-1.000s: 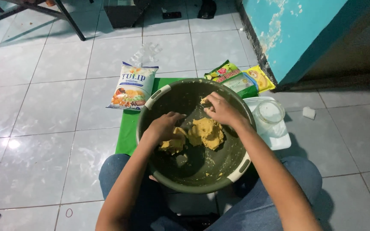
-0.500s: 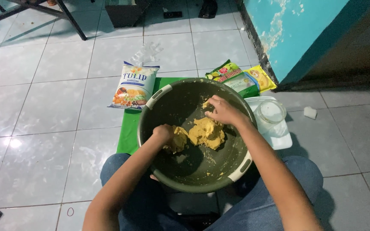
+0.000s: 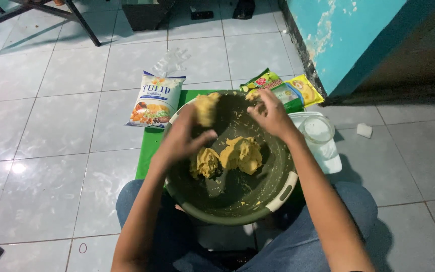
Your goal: Kneading and mixing dough by hand in a large bowl on a low table.
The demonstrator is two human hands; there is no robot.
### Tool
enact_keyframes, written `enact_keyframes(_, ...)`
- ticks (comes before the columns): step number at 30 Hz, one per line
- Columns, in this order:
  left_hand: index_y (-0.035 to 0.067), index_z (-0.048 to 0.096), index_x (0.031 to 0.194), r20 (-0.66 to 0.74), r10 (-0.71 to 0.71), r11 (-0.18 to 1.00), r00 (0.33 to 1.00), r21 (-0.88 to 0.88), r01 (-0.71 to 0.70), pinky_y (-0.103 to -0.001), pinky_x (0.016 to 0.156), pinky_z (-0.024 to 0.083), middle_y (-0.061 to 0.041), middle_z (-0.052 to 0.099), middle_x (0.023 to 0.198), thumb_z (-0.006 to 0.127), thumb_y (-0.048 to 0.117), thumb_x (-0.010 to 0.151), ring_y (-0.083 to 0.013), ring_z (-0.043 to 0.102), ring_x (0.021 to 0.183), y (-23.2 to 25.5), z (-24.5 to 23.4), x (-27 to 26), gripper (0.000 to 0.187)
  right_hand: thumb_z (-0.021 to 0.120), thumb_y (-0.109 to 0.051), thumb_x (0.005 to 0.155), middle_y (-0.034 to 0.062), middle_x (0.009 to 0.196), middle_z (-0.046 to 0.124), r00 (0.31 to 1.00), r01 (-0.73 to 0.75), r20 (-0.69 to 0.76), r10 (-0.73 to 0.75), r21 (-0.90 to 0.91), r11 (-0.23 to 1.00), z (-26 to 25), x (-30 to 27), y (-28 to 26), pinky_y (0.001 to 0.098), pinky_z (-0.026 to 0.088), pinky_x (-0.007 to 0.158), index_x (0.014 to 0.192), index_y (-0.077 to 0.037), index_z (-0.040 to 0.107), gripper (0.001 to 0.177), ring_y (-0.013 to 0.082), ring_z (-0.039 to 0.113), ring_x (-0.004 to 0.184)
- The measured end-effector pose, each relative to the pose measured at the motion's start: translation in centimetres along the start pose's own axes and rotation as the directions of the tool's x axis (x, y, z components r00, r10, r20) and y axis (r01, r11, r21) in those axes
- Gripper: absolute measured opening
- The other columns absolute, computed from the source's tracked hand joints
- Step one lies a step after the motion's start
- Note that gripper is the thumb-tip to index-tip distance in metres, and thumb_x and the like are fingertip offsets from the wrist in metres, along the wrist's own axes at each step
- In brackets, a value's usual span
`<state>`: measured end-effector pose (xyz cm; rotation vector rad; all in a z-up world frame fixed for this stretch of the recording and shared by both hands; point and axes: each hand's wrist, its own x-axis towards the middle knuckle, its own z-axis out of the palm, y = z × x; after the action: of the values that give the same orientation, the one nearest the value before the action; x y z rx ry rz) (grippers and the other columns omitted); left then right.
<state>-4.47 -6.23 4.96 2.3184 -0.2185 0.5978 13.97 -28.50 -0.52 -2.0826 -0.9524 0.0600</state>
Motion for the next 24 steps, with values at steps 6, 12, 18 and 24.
enact_keyframes(6, 0.018, 0.065, 0.137, 0.806, -0.449, 0.881, 0.386, 0.329, 0.339, -0.047, 0.102, 0.054, -0.009, 0.066, 0.138, 0.07, 0.053, 0.093, -0.03, 0.063, 0.127, -6.7, 8.8, -2.0, 0.056, 0.063, -0.018, 0.099, 0.0154, 0.113, 0.06, 0.986, -0.077, 0.141, 0.091, -0.103, 0.992, -0.7, -0.7, -1.2, 0.0415, 0.058, 0.087, 0.121, -0.001, 0.062, 0.027, 0.0343, 0.064, 0.108)
enact_keyframes(12, 0.017, 0.061, 0.139, 0.511, -0.442, 0.886, 0.737, 0.377, 0.27, -0.044, 0.083, 0.061, -0.014, 0.063, 0.135, 0.072, 0.036, 0.093, -0.0341, 0.071, 0.11, -10.3, 5.7, -1.4, 0.051, 0.063, -0.032, 0.097, 0.0228, 0.136, 0.061, 0.902, -0.12, 0.374, 0.217, -0.264, 0.957, -0.7, -1.5, -3.3, 0.0507, 0.047, 0.108, 0.131, 0.0, 0.06, 0.048, 0.0387, 0.056, 0.132)
enact_keyframes(18, 0.014, 0.065, 0.134, 0.534, -0.6, 0.797, 0.595, 0.464, 0.387, -0.048, 0.082, 0.062, -0.015, 0.071, 0.124, 0.066, 0.035, 0.097, -0.0357, 0.074, 0.105, -13.9, 7.3, -2.2, 0.043, 0.09, -0.05, 0.073, 0.0249, 0.16, 0.03, 0.704, 0.019, 0.647, 0.292, -0.428, 0.904, 3.8, -2.2, -3.0, 0.0534, 0.052, 0.109, 0.158, -0.011, 0.033, 0.109, 0.0483, 0.043, 0.139)
enact_keyframes(24, 0.013, 0.069, 0.125, 0.503, -0.528, 0.84, 0.685, 0.429, 0.333, -0.048, 0.078, 0.062, -0.011, 0.073, 0.116, 0.072, 0.035, 0.092, -0.0341, 0.075, 0.101, -12.5, 6.1, -1.7, 0.039, 0.101, -0.051, 0.05, 0.0341, 0.139, 0.052, 0.643, 0.245, 0.708, 0.293, -0.552, 0.797, 12.8, -0.2, 9.9, 0.0578, 0.056, 0.097, 0.141, -0.004, 0.054, 0.113, 0.0525, 0.061, 0.119)
